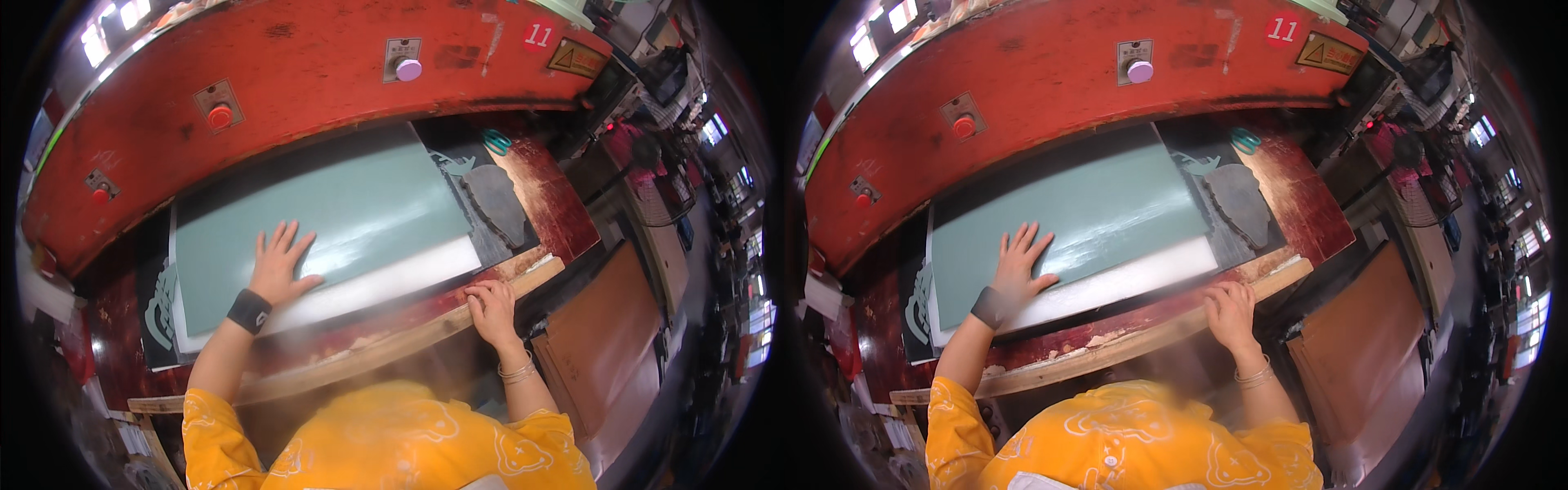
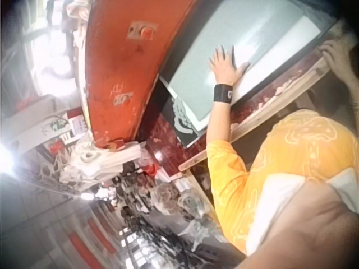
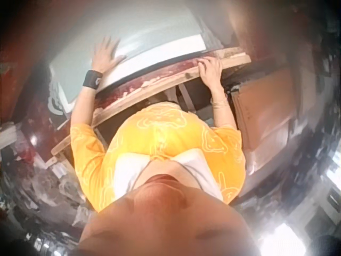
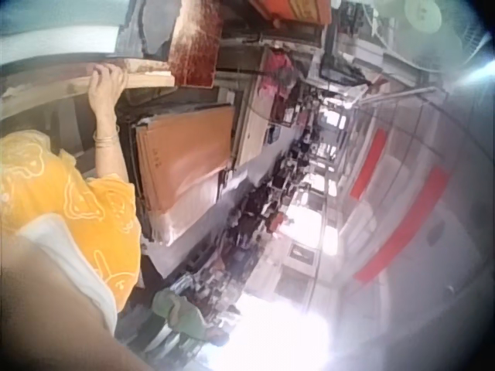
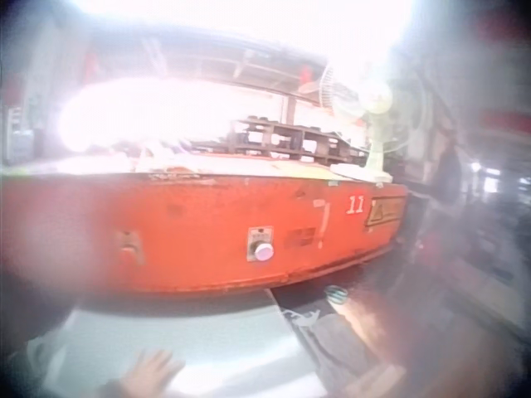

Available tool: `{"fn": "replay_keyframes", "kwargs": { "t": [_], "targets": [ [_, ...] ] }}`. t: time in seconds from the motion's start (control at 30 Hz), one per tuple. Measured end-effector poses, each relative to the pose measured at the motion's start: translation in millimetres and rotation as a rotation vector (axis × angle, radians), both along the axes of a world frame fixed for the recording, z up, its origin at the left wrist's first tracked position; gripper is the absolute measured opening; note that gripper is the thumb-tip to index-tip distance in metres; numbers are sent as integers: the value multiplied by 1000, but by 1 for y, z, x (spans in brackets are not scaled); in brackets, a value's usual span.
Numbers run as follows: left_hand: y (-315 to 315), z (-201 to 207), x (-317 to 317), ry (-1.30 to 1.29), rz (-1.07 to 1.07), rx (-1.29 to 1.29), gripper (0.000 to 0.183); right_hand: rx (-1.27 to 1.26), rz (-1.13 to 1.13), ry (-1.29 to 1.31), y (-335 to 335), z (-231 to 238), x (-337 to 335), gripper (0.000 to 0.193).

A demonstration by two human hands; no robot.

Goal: The person operates a red hydraulic die-cutting machine to cut shapes from light green sheets. They place a sheet on the machine, press a button to cut, remove the cut pieces, and place them into a plastic bag. The person repeats this process with multiple sheets.

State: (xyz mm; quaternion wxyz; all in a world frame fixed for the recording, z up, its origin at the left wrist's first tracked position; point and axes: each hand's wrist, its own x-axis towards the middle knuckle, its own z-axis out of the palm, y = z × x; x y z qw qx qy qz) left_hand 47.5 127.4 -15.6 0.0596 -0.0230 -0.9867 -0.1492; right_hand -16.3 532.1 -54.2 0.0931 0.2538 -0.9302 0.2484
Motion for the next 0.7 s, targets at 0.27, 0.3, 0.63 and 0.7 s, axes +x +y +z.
{"fn": "replay_keyframes", "kwargs": {
  "t": [0.27,0.3,0.63,0.7],
  "targets": [
    [-70,-18,91,460,460,271,56,-212,264,147,-70,45,-47,27],
    [-95,-16,113,534,608,215,55,-171,298,157,-91,48,-52,32],
    [-231,-87,208,48,977,-160,49,251,209,92,-214,30,-46,54],
    [-247,-88,217,77,1006,-162,48,296,172,71,-214,27,-46,54]
  ]
}}
